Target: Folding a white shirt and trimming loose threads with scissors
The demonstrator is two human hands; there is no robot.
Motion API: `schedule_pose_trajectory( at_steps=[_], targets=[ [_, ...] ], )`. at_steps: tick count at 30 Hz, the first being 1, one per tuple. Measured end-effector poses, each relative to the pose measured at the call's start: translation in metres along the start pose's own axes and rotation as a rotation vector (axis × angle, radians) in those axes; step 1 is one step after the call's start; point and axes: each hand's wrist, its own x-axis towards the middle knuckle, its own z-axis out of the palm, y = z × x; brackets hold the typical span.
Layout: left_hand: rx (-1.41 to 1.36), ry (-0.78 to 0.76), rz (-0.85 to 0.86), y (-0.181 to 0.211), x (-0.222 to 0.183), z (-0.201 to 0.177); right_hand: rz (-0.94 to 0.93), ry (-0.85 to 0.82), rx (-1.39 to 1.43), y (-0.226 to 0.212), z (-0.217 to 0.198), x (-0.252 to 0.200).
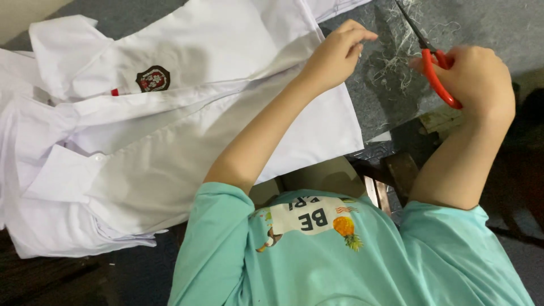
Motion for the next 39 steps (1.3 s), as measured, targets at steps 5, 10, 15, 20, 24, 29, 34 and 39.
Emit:
schedule_pose_trajectory(
  at_steps=[5, 10, 15, 20, 24, 29, 34, 39],
  targets=[
    [-0.034, 0.006, -0.049, 0.045, -0.080, -0.065, -0.072, 0.107, -0.106, 0.022, 0.042, 0.034],
    [-0.012, 0.152, -0.237, 0.038, -0.209, -0.134, -0.059, 0.274, -0.331, 0.045, 0.081, 0.075],
    [0.270, 0.716, -0.411, 0.008, -0.357, -0.212, -0.132, 0.343, -0.238, 0.061, 0.103, 0.089],
    [0.373, 0.983, -0.590, 0.020, -0.437, -0.243, -0.179, 0.438, 0.442, 0.074, 0.138, 0.108],
    [0.373, 1.029, -0.589, 0.000, -0.454, -0.251, -0.481, 0.420, 0.488, -0.002, 0.100, 0.047],
    [0.325, 0.951, -0.576, -0.041, -0.421, -0.261, -0.519, 0.156, 0.313, -0.129, 0.050, -0.010],
    [0.566, 0.543, -0.549, -0.062, -0.395, -0.249, -0.329, -0.090, 0.285, -0.153, 0.066, 0.006],
    [0.618, 0.693, -0.375, -0.061, -0.396, -0.241, -0.426, 0.142, 0.394, -0.157, 0.079, 0.004]
  ],
)
